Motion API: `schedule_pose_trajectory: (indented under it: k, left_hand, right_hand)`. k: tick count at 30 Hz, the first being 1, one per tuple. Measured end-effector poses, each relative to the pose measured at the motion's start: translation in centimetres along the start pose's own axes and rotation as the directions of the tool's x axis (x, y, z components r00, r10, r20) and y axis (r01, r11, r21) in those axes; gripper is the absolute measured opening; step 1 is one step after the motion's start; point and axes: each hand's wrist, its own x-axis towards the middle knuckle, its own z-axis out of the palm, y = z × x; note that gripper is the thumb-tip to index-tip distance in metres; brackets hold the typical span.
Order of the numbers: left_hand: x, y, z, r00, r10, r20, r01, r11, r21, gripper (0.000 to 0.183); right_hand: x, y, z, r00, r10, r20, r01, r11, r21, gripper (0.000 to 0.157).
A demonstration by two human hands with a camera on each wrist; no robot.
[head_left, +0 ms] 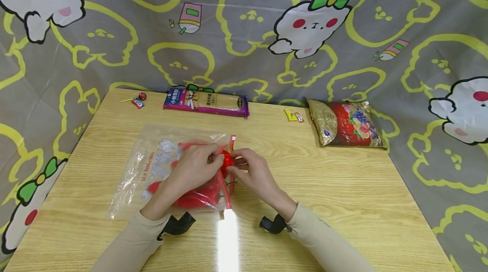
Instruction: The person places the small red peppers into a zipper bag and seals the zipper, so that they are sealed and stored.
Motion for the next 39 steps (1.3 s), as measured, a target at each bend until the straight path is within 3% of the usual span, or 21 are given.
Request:
schedule_pose_trajectory:
  k: [4, 10, 21, 30, 39]
  left_hand:
    - [0.0, -0.1, 0.1, 0.999, 0.03, -0.025, -0.03, 0.999, 0.03, 0.019]
    - [0.1, -0.2, 0.1, 0.999, 0.038, -0.027, -0.037, 0.999, 0.027, 0.02]
    - [0.2, -0.1, 0.1, 0.998, 0.053, -0.028, -0.052, 0.998, 0.037, 0.021]
    - [0.1, 0.0, 0.2, 0.999, 0.032, 0.0, -0.032, 0.999, 0.015, 0.018]
    - [-0.1, 0.4, 0.4, 0.999, -0.018, 0.033, 0.018, 1.0, 0.007, 0.021]
  right_hand:
    - [0.4, 0.1, 0.5, 0.998, -0.062, 0.017, 0.063, 0.995, -0.074, 0.031]
    - [0.5, 0.0, 0.7, 0.992, -0.074, 0.101, 0.089, 0.984, -0.153, 0.026]
    - [0.1, -0.4, 0.1, 0.992, -0.058, 0.116, 0.074, 0.988, -0.137, 0.032]
    - [-0.3, -0.2, -1.5, 0.994, -0.017, 0.105, 0.032, 0.989, -0.141, 0.025]
    - [-1.7, 1.0, -4.9, 0.999, 0.024, 0.039, -0.018, 0.988, -0.152, 0.021]
